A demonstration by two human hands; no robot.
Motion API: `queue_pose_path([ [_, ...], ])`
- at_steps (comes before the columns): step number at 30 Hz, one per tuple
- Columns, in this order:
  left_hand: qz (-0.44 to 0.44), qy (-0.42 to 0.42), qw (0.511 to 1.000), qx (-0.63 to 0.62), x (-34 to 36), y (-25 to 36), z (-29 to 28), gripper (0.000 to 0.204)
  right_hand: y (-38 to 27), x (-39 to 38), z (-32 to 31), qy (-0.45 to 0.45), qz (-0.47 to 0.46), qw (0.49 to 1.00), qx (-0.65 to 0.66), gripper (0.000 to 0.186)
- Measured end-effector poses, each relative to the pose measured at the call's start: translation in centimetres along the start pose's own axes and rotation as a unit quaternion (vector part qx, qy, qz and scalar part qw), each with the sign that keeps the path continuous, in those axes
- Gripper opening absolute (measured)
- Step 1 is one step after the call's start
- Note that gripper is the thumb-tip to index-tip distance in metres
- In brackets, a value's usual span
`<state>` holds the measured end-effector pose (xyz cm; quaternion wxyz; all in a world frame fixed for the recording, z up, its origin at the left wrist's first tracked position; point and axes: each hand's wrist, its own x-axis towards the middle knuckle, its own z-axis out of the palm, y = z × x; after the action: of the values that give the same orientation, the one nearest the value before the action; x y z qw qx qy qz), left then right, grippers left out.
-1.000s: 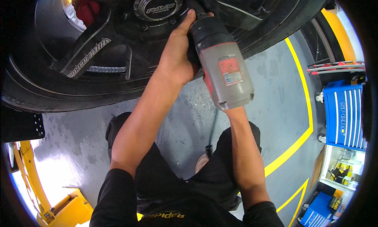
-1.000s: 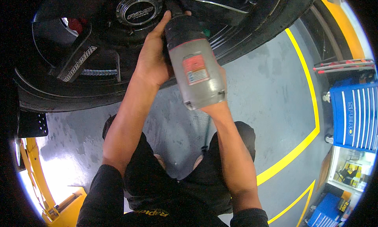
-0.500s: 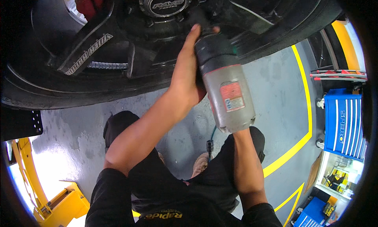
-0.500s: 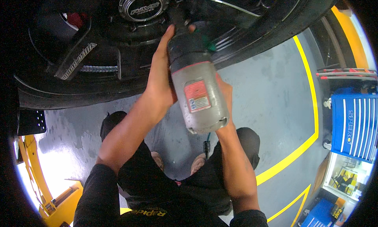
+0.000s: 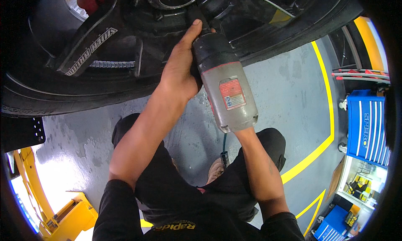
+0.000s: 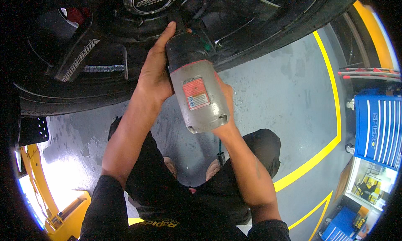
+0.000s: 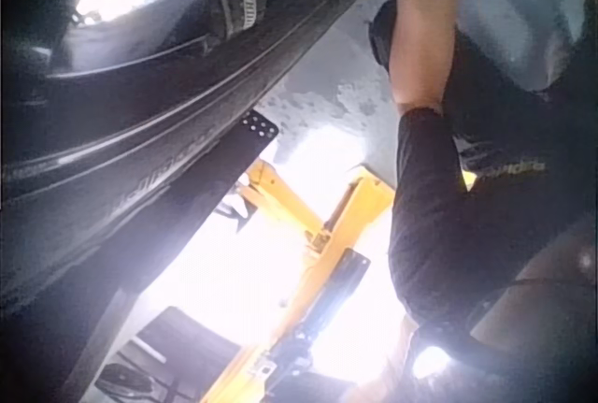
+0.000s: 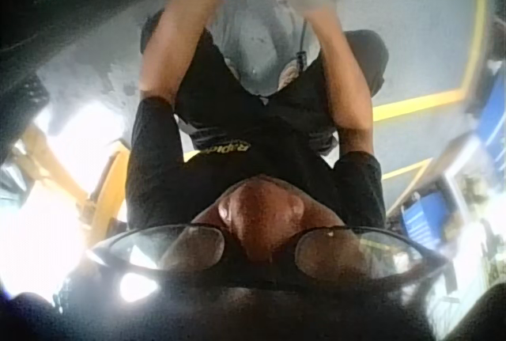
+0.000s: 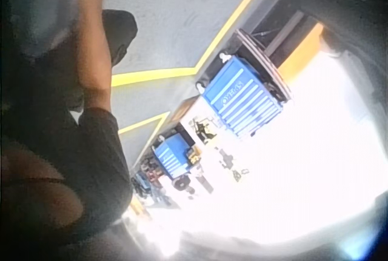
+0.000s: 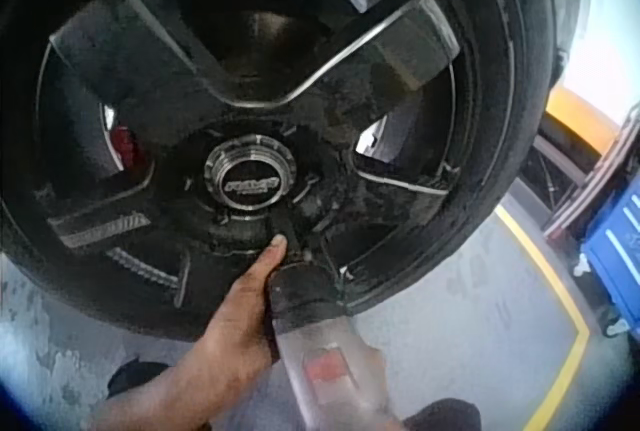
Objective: The person uses an impact wrench to remove lug nuts from a vehicle wheel, wipes the tool and wheel surface with a cloth, and then walks to a tool cart to exchange tools.
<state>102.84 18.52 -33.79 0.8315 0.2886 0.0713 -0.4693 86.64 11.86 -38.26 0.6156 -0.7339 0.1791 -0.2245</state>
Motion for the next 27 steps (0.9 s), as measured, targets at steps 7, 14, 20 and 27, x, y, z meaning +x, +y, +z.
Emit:
queue_pose_path([
  [7, -0.02, -0.056, 0.998, -0.017, 1.1, 0.3, -1.1, 0.04, 2.7, 0.9, 0.2, -0.022, -0.016, 0.996, 0.081, 0.045],
  [14, -0.016, -0.101, 0.995, 0.016, 0.8, 0.0, -1.3, 0.048, 3.0, 1.3, 0.5, -0.026, -0.163, 0.976, -0.141, 0.04],
  [20, 0.002, -0.071, 0.997, 0.031, 0.3, 0.1, -0.3, 0.041, 3.4, 1.8, 1.2, -0.01, -0.09, 0.996, -0.008, 0.041],
  [27, 0.003, -0.075, 0.997, 0.013, 0.7, -0.1, -1.3, 0.041, 0.8, 3.1, -0.5, -0.024, -0.108, 0.989, -0.095, 0.045],
])
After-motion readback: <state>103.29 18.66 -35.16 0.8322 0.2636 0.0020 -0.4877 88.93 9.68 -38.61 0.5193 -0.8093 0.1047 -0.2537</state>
